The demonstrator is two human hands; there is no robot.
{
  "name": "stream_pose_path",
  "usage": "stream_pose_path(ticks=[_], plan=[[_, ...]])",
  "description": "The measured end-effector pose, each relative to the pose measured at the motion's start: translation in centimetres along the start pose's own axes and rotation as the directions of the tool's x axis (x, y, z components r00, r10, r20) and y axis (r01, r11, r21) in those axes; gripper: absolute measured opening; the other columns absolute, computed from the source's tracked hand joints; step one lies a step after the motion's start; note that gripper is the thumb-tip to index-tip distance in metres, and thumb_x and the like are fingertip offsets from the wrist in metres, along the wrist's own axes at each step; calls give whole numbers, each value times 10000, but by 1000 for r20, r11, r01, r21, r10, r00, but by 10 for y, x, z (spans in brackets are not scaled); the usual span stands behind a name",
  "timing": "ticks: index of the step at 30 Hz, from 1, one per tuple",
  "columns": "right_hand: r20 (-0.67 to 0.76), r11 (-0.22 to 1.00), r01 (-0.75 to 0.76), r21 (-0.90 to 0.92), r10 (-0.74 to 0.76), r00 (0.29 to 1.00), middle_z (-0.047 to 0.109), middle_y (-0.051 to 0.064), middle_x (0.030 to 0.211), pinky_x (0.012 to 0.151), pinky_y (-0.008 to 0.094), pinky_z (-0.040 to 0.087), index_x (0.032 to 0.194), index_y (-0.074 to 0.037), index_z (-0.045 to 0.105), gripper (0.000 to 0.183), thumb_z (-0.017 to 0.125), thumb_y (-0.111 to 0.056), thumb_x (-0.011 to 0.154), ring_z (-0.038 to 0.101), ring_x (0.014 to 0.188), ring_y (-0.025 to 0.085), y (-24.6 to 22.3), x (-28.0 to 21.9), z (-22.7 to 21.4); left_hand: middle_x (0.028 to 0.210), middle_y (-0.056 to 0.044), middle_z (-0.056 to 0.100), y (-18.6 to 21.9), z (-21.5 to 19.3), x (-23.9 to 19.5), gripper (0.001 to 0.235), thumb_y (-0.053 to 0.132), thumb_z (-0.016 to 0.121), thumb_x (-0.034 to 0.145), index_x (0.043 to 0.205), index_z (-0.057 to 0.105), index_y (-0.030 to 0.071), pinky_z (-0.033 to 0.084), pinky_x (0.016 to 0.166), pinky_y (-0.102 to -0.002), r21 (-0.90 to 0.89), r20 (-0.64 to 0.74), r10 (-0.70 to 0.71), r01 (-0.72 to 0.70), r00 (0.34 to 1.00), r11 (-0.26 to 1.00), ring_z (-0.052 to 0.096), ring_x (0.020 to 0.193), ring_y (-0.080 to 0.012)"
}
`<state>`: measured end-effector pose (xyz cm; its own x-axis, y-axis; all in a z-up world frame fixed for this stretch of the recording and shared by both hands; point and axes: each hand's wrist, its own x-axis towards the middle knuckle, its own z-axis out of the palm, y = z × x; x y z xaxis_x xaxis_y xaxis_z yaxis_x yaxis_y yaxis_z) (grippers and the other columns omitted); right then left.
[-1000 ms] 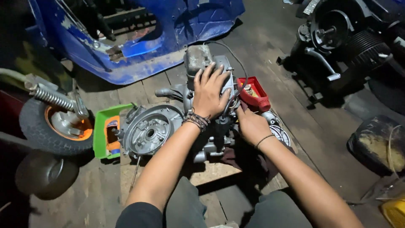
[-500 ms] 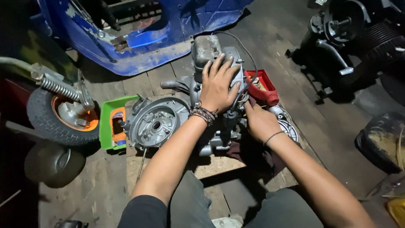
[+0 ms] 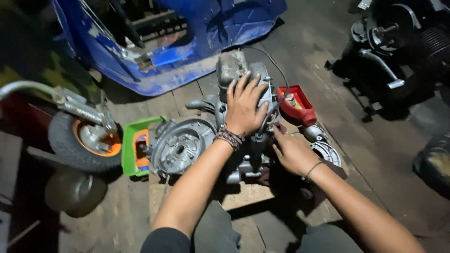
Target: Connecting and organizing the electrical wiring harness on a motorcycle engine
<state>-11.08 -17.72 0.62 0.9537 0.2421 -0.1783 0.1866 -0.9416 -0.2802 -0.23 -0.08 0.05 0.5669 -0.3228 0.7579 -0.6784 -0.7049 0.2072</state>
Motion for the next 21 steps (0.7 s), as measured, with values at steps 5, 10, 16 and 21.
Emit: stream_pose_path(ticks=[5, 10, 16, 21], plan=[[-92, 998, -32, 58, 37, 995, 692, 206, 1223, 896, 563, 554, 1549, -126, 425, 610, 495, -311, 972, 688, 1096, 465, 29, 29, 30, 1455, -99, 568, -5, 5, 1, 446, 448, 478, 998, 1360, 586, 213, 176, 1207, -559, 11, -20, 26, -26, 999, 1000, 381, 1479, -333], [-99, 996, -3, 88, 12, 995, 697, 205, 1235, 923, 567, 532, 1535, -134, 448, 601, 497, -346, 975, 667, 1151, 446, 22, 18, 19, 1466, -94, 562, -4, 7, 2, 458, 475, 462, 1003, 1354, 590, 211, 170, 1202, -556, 27, -13, 25, -25, 1000, 999, 387, 1471, -332], [-51, 975, -23, 221, 35, 998, 673, 227, 1313, 983, 585, 515, 1557, -158, 440, 595, 503, -324, 989, 628, 1215, 460, 34, 25, 27, 1473, -80, 564, -2, 7, -1, 442, 463, 463, 997, 1347, 596, 228, 178, 1215, -553, 18, -33, -8, 9, 999, 1000, 385, 1486, -326], [-4, 966, 1, 260, 0, 1000, 626, 260, 1366, 987, 607, 497, 1583, -97, 360, 640, 496, -317, 998, 599, 1240, 480, 13, 6, 12, 1474, -84, 558, -2, 6, 0, 439, 464, 462, 1009, 1354, 587, 223, 175, 1217, -556, 20, -30, 10, -9, 1000, 1000, 375, 1485, -327]])
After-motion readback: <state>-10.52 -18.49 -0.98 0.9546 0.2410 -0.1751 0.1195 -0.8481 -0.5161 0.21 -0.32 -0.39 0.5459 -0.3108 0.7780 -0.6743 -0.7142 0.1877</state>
